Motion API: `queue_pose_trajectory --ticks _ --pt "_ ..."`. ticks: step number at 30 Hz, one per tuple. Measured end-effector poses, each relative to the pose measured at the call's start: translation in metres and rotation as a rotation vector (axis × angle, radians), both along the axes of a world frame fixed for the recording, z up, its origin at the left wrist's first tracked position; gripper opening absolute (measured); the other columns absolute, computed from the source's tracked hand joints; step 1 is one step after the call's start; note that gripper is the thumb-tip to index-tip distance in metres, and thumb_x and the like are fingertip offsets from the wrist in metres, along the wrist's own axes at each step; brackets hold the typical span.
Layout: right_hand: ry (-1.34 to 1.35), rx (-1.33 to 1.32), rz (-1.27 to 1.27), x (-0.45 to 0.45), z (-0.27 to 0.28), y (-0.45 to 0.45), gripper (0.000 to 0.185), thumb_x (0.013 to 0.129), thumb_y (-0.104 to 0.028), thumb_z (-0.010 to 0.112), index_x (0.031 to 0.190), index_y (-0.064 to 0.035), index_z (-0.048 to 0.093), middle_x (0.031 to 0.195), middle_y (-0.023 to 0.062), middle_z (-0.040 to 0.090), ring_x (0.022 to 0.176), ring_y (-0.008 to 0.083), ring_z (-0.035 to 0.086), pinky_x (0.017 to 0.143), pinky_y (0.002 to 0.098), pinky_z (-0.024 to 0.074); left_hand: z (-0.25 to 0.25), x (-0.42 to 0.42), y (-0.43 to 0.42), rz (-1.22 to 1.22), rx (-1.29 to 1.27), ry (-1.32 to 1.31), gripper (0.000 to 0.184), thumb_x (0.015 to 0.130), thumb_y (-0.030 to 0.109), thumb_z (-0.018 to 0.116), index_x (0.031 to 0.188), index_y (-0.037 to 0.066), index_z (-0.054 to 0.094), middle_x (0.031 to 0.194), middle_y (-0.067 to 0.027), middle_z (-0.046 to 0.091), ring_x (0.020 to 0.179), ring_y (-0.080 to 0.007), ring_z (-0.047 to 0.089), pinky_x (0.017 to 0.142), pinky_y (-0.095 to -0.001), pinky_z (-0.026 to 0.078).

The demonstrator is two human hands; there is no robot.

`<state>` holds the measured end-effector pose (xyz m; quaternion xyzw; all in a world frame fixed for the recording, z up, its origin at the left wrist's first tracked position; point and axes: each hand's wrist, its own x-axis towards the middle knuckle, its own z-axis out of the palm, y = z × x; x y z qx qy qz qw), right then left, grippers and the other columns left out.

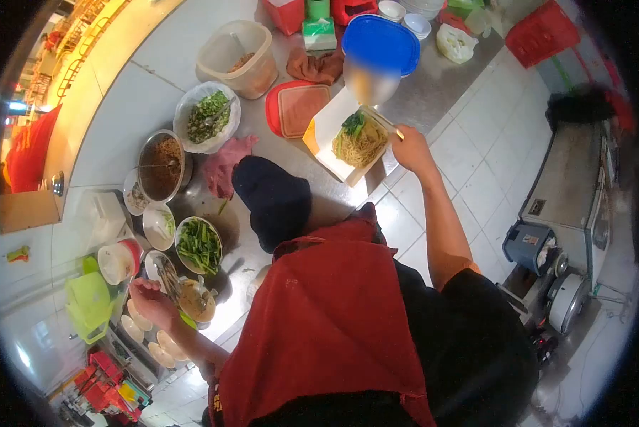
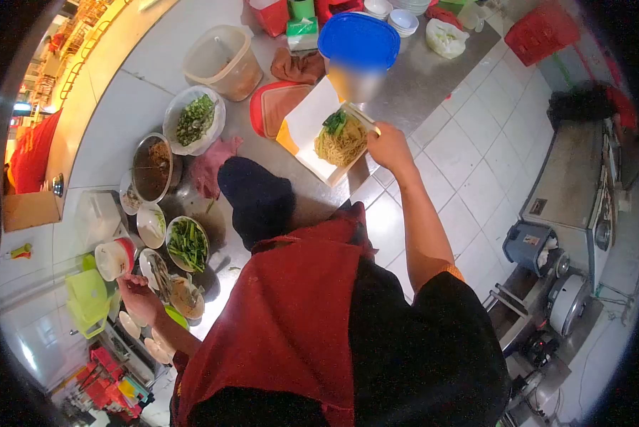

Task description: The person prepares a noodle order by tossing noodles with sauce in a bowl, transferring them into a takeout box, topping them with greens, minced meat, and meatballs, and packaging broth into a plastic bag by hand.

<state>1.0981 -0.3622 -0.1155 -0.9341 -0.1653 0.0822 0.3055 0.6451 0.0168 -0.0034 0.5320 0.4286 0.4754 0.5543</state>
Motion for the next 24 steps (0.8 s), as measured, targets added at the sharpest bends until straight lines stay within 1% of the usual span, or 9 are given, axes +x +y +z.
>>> queue_pose_trajectory --ticks 2,5,12,14,18,20,21,23,24 --pt "0.061 -0.042 0.015 -0.001 0.017 0.000 0.030 0.086 -0.022 0.051 0.097 0.0035 0.063 0.099 0.0295 0.063 0.096 0.0455 0.060 0.087 0.0490 0.0468 -0.003 -0.003 0.001 0.001 0.002 0.003 0.026 0.100 0.024 0.041 0.081 0.008 0.050 0.068 0.0007 0.039 0.063 -0.0117 0.039 0.061 -0.0263 0.034" --pt "0.130 -0.133 0.051 0.006 0.011 -0.002 0.030 0.086 -0.021 0.051 0.097 0.0042 0.063 0.100 0.0298 0.063 0.097 0.0454 0.060 0.088 0.0490 0.0466 -0.011 -0.011 0.004 -0.022 -0.062 -0.025 0.026 0.100 0.025 0.042 0.080 0.009 0.048 0.068 0.0006 0.039 0.063 -0.0122 0.039 0.061 -0.0268 0.034" --pt "-0.011 -0.167 0.095 0.002 0.014 0.005 0.032 0.086 -0.020 0.051 0.105 0.0029 0.062 0.100 0.0293 0.063 0.097 0.0442 0.060 0.088 0.0497 0.0465 -0.007 -0.012 -0.001 -0.002 -0.097 -0.099 0.031 0.101 0.030 0.041 0.078 0.010 0.048 0.067 0.0005 0.040 0.061 -0.0124 0.039 0.061 -0.0273 0.034" --pt "-0.048 0.001 0.039 -0.005 0.030 -0.006 0.031 0.086 -0.015 0.051 0.111 0.0015 0.061 0.103 0.0279 0.063 0.095 0.0437 0.061 0.086 0.0482 0.0472 -0.007 -0.020 0.000 -0.002 -0.102 -0.111 0.032 0.101 0.030 0.041 0.078 0.010 0.048 0.067 0.0004 0.040 0.061 -0.0124 0.039 0.061 -0.0274 0.035" --pt "-0.061 0.067 0.043 -0.022 0.081 -0.019 0.030 0.088 -0.012 0.051 0.113 0.0010 0.061 0.101 0.0263 0.064 0.089 0.0431 0.061 0.080 0.0454 0.0486 -0.011 -0.028 -0.001 0.044 -0.100 -0.092 0.030 0.101 0.027 0.041 0.078 0.010 0.048 0.067 0.0001 0.039 0.061 -0.0124 0.039 0.060 -0.0269 0.035" --pt "-0.090 0.135 0.059 -0.031 0.096 -0.025 0.030 0.090 -0.013 0.052 0.115 0.0021 0.059 0.093 0.0240 0.066 0.081 0.0380 0.064 0.073 0.0414 0.0489 -0.012 -0.032 0.000 0.057 -0.103 -0.112 0.029 0.100 0.026 0.041 0.077 0.009 0.047 0.067 0.0001 0.039 0.061 -0.0123 0.039 0.059 -0.0267 0.035" --pt "-0.089 0.135 0.070 -0.037 0.106 -0.028 0.030 0.090 -0.013 0.052 0.115 0.0021 0.059 0.093 0.0240 0.066 0.081 0.0380 0.064 0.073 0.0414 0.0489 -0.013 -0.034 0.001 0.048 -0.095 -0.086 0.027 0.099 0.023 0.041 0.077 0.009 0.047 0.067 0.0001 0.039 0.061 -0.0120 0.039 0.059 -0.0267 0.035" --pt "0.199 0.169 0.154 -0.049 0.131 -0.029 0.031 0.091 -0.011 0.053 0.118 0.0012 0.060 0.092 0.0187 0.068 0.083 0.0269 0.065 0.073 0.0376 0.0485 -0.009 -0.036 -0.003 0.068 -0.087 -0.059 0.025 0.098 0.021 0.041 0.076 0.009 0.046 0.067 0.0002 0.038 0.061 -0.0117 0.039 0.060 -0.0266 0.035" --pt "0.206 0.168 0.183 -0.057 0.148 -0.025 0.031 0.091 -0.011 0.053 0.118 0.0012 0.060 0.092 0.0187 0.068 0.083 0.0269 0.065 0.073 0.0376 0.0485 -0.001 -0.032 -0.009 0.060 -0.015 0.006 0.023 0.097 0.019 0.042 0.076 0.009 0.046 0.068 0.0003 0.038 0.062 -0.0114 0.039 0.060 -0.0264 0.036"
